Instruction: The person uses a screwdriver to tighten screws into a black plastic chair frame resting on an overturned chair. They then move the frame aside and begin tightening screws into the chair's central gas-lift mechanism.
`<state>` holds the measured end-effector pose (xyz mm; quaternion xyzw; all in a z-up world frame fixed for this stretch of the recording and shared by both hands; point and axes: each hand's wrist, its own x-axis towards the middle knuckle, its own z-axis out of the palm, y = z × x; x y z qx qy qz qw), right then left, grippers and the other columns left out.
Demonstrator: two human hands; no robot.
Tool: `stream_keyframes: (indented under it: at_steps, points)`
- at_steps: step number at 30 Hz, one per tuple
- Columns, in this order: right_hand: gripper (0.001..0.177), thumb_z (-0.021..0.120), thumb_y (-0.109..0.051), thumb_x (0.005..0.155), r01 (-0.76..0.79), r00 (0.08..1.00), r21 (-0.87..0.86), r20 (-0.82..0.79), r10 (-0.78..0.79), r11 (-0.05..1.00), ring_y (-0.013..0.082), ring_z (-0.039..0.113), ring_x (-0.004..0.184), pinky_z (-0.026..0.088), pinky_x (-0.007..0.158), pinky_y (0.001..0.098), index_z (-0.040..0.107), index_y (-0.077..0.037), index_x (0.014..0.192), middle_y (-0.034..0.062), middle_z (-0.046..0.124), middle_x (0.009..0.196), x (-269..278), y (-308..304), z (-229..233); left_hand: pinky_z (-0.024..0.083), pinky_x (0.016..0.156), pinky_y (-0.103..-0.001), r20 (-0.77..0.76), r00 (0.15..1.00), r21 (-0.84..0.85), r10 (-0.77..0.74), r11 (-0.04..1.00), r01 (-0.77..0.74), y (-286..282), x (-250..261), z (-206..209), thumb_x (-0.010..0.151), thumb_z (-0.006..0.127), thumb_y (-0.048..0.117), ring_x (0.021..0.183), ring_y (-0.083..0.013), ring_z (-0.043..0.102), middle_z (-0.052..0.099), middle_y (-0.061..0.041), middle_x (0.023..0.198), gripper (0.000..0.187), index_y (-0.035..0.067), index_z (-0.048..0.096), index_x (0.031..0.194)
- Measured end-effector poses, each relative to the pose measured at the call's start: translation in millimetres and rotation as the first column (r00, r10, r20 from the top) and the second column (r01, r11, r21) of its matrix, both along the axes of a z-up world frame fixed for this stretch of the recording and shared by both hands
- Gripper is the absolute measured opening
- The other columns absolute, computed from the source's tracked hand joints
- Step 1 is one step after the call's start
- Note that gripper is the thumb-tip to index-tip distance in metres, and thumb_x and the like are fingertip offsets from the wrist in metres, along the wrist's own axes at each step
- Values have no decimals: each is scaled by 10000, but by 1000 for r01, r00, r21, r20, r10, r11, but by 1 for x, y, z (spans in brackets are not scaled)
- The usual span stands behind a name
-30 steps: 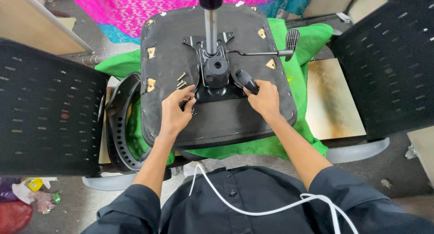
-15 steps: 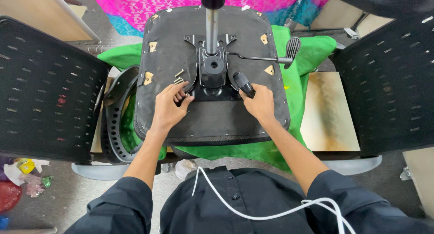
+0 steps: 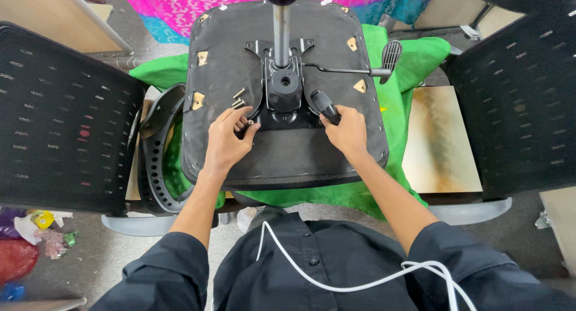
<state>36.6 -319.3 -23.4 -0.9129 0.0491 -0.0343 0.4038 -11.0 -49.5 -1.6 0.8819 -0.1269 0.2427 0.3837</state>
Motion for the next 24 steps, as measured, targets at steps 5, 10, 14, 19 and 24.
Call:
stream_keyframes:
  at_steps: [5,10,14,19,24]
  points:
    - [215,783,-257,860,2,1000,-17,14,-2,1000,379,683,722,510,696,480,759,-54,927,186,693,736,0,1,-1,524,692,-305,4,1000,17,-3,1000,3,1,2,-1,812,828,39,724,-191,617,648,-75,859,383,29,715,1177]
    - [218,784,-249,853,2,999,-46,37,0,999,392,685,752,512,705,489,758,-51,940,190,700,768,1,4,-2,540,717,-303,11,1000,-9,-13,1000,13,2,2,-1,810,788,7,745,-191,642,676,-80,890,439,33,687,1236]
    - [221,786,-243,845,17,999,-48,48,-14,999,393,687,774,517,711,487,759,-51,950,188,706,789,-1,4,-1,558,745,-304,-1,1000,-17,-17,1000,17,2,3,0,813,752,-5,772,-198,674,698,-89,915,446,38,682,1252]
    - [223,785,-236,836,30,999,-49,29,-28,998,387,686,766,517,713,481,764,-65,978,188,707,792,-1,7,4,574,779,-308,3,999,-37,-34,999,34,4,4,0,817,721,-8,805,-205,701,716,-89,938,438,37,678,1250]
    - [217,777,-238,854,39,999,-52,-27,-41,998,369,694,753,513,717,471,757,-59,976,178,711,782,-2,9,6,559,796,-318,-18,998,-49,-60,997,59,8,6,0,802,756,10,829,-207,673,712,-88,947,480,26,660,1272]
